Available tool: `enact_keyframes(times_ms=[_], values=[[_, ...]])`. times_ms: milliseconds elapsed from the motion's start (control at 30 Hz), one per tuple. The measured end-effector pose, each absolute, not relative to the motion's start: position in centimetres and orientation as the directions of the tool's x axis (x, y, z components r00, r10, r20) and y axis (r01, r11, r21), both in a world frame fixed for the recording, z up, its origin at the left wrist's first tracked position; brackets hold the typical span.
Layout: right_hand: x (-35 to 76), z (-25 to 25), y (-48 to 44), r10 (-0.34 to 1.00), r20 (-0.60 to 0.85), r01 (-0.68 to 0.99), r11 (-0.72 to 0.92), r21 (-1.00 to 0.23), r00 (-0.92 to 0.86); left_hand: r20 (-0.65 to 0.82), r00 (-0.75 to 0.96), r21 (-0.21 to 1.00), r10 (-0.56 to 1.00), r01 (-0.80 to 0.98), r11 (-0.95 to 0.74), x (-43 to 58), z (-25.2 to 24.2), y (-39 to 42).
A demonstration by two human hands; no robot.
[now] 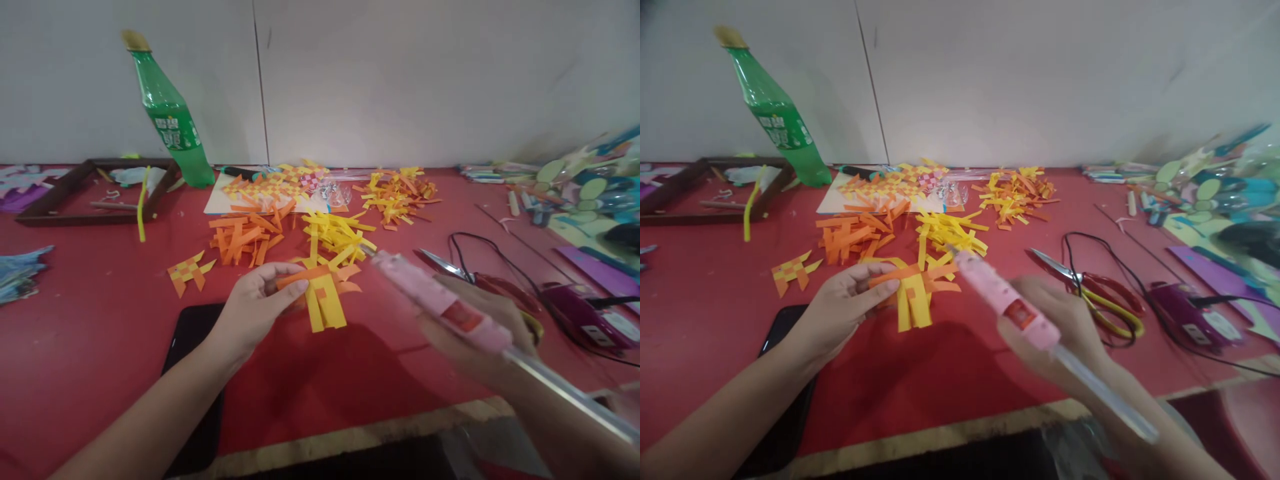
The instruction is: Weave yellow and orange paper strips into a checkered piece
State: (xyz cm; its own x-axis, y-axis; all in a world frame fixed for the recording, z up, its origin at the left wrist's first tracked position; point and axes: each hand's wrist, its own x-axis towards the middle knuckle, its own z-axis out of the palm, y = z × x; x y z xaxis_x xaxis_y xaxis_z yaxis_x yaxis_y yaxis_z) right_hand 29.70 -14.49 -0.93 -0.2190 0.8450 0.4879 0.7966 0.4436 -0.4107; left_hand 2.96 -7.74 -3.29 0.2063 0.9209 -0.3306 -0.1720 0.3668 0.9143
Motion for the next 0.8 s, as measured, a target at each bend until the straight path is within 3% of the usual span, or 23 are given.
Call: enact_keyframes(times_ms=[233, 633, 800], values=[[26.7, -2.9, -14.1, 0.769, 0.516, 0.681, 0.608, -0.409, -0.377, -0.325, 0.245, 0.924, 0.913, -0.121, 0.362, 2.8, -3.2, -8.0], [25.8, -2.6, -14.2, 0.817, 0.452, 0.753, 0.538, -0.378, -0.358, -0.328, 0.213, 0.928, 0.920, -0.112, 0.356, 3.0, -3.3, -8.1], [26.0, -3.8, -13.9, 0.786, 0.522, 0.749, 0.555, -0.362, -0.331, -0.355, 0.213, 0.915, 0.910, -0.118, 0.385, 2.9, -3.4, -8.1]])
